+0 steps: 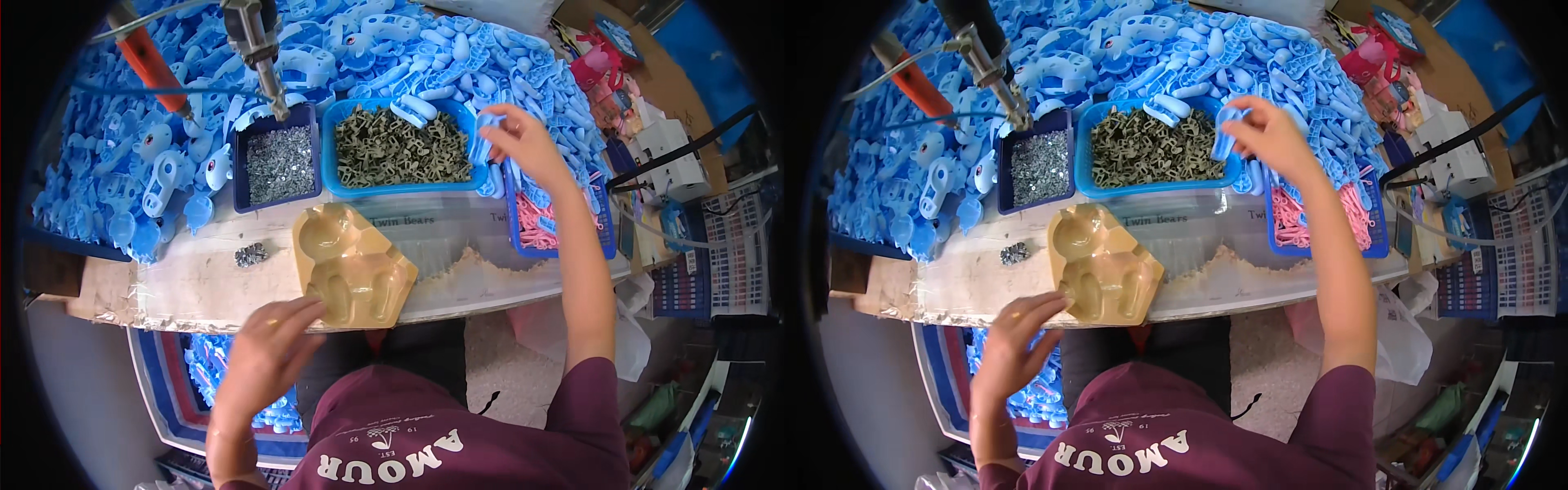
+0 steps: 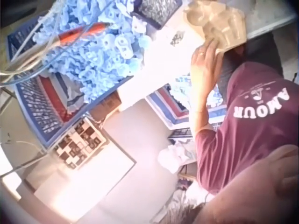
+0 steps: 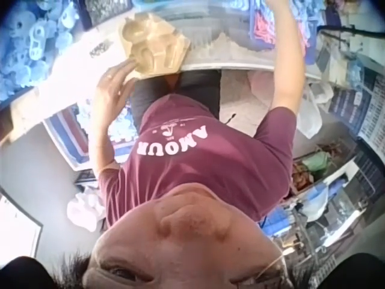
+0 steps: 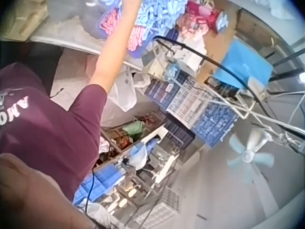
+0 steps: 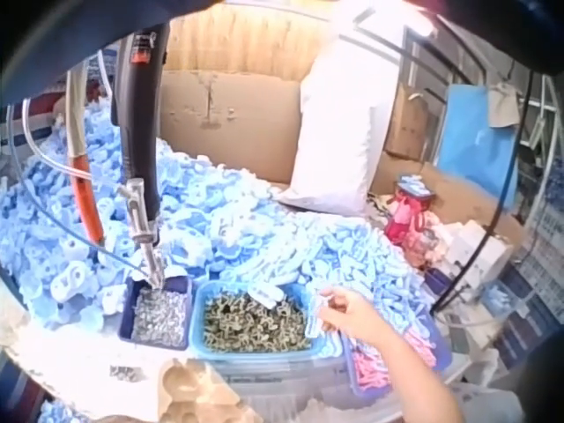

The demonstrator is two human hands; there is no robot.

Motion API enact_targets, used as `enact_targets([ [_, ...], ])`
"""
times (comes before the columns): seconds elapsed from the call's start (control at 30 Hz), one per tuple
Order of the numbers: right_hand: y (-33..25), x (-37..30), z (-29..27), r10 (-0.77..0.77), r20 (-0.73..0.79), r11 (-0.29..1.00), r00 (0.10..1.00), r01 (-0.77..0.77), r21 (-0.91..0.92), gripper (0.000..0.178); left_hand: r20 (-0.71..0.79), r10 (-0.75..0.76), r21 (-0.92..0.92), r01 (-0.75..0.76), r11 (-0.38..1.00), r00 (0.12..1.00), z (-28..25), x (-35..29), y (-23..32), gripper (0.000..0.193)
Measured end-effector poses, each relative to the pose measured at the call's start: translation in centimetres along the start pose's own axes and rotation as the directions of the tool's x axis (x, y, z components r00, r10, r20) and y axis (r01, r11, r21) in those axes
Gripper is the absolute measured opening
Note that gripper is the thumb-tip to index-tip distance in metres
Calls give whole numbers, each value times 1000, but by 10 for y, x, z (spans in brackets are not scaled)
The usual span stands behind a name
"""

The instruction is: Assemble plastic toy components at a factory workbench using glue and mechanical fasteners.

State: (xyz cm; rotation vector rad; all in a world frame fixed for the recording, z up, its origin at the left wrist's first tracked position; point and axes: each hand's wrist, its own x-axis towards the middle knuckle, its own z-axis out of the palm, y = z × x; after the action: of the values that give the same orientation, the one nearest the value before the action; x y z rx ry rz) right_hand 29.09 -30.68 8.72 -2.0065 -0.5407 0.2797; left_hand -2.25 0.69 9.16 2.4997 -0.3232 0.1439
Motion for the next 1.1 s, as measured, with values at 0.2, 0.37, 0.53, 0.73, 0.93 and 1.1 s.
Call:
enact_targets([
  [0.2, -25, -63, 85, 114, 499, 935, 859, -263, 239, 25, -199, 296, 45, -293, 955, 934, 75, 64, 20, 49],
  [0.37, -28, -59, 66, 169, 552, 913, 817, -341, 225, 28, -259, 377, 78, -370, 926, 889, 99, 57, 5, 42],
  [0.53, 45, 31, -5, -563, -281, 368, 777, -69, -927, 31, -247, 360, 119, -341, 933, 900, 95, 42, 3, 38],
  [0.73, 64, 54, -35, -511, -194, 260, 837, -65, -963, 36, -211, 312, 167, -281, 945, 926, 95, 17, -3, 39],
  [0.93, 9, -6, -4, 29, -15, 977, 999, -32, -211, 28, -238, 213, 225, -159, 961, 948, 94, -13, -35, 31],
  [1.1, -36, -61, 85, -177, 481, 969, 859, 237, -66, 23, -153, 213, 213, -179, 961, 965, 87, -11, -42, 31],
])
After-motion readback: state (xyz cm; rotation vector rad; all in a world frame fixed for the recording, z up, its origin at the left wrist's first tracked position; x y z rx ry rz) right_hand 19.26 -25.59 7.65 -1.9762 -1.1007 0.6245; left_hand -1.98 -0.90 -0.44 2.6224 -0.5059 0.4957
